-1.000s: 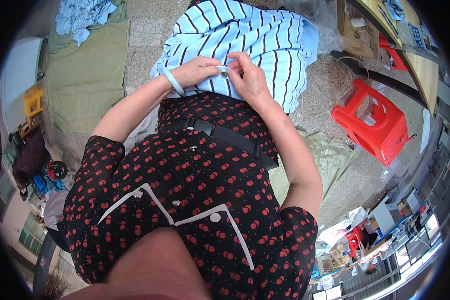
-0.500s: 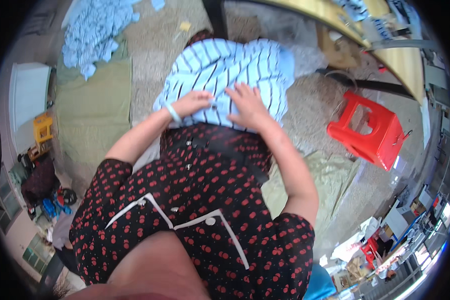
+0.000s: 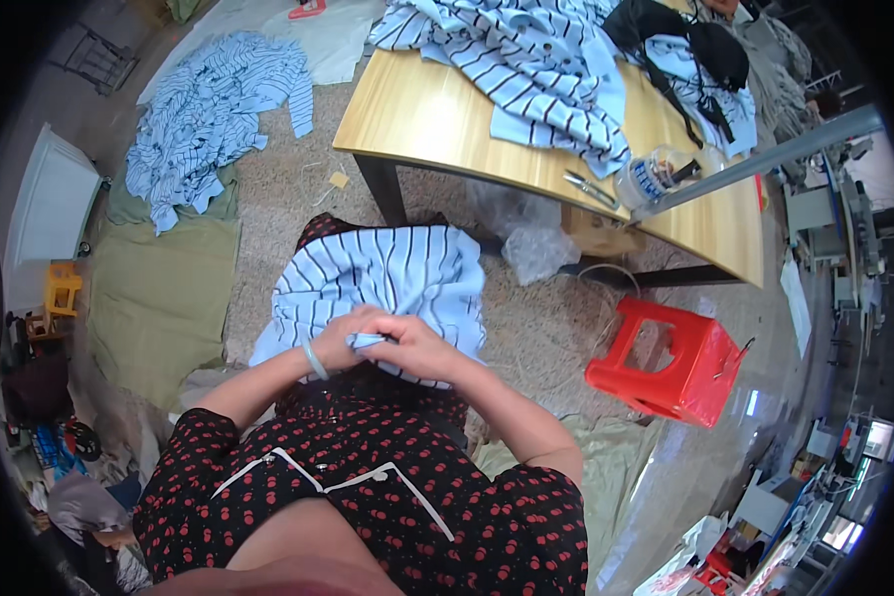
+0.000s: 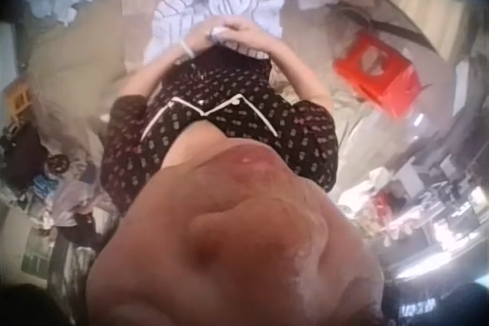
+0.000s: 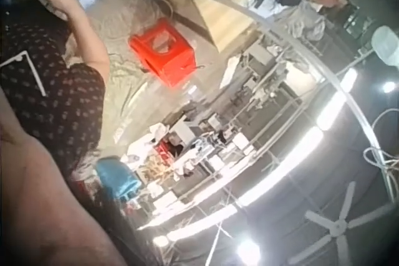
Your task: The recorder is inspecting striped shirts for quality control, checking seams, and trimming loose threads.
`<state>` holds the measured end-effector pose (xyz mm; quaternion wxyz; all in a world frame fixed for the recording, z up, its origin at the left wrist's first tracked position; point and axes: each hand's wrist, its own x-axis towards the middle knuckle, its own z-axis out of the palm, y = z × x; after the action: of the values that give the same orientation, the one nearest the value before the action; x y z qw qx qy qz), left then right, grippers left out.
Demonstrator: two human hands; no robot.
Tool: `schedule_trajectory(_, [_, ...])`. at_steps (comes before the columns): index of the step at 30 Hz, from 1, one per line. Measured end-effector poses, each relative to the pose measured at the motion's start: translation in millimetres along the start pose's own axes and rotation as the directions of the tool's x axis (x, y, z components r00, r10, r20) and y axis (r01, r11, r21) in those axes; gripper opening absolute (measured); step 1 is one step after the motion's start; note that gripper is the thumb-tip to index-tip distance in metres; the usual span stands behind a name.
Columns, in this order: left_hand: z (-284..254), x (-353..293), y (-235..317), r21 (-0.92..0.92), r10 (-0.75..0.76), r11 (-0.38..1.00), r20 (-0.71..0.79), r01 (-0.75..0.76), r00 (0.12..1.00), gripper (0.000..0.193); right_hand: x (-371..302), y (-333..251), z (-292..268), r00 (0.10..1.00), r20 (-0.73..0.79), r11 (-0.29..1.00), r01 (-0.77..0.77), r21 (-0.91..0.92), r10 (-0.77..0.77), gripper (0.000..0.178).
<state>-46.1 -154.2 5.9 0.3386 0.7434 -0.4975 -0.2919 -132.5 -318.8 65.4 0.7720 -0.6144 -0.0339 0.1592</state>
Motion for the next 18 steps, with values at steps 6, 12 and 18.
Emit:
schedule_trajectory(6, [-15.9,6.1,13.5,-0.67,-0.264,0.718,-0.006,0.192,0.965,0.023,10.8,-27.0,-34.0,0.963,-0.261,0.997,-0.072,-0.021,0.064,0.016])
schedule_trajectory(12, [-92.0,-18.2,-19.4,-0.957,-0.602,0.165,0.095,0.24,0.793,0.031,6.5,-4.7,-54.8,0.826,-0.559,0.997,-0.074,0.005,0.064,0.021])
schedule_trajectory(18, [-259.5,-25.7,-101.3,-0.979,-0.732,0.199,-0.183,-0.051,0.656,0.03,10.5,-3.6,-63.0,0.759,-0.626,0.982,-0.171,0.075,0.18,0.02])
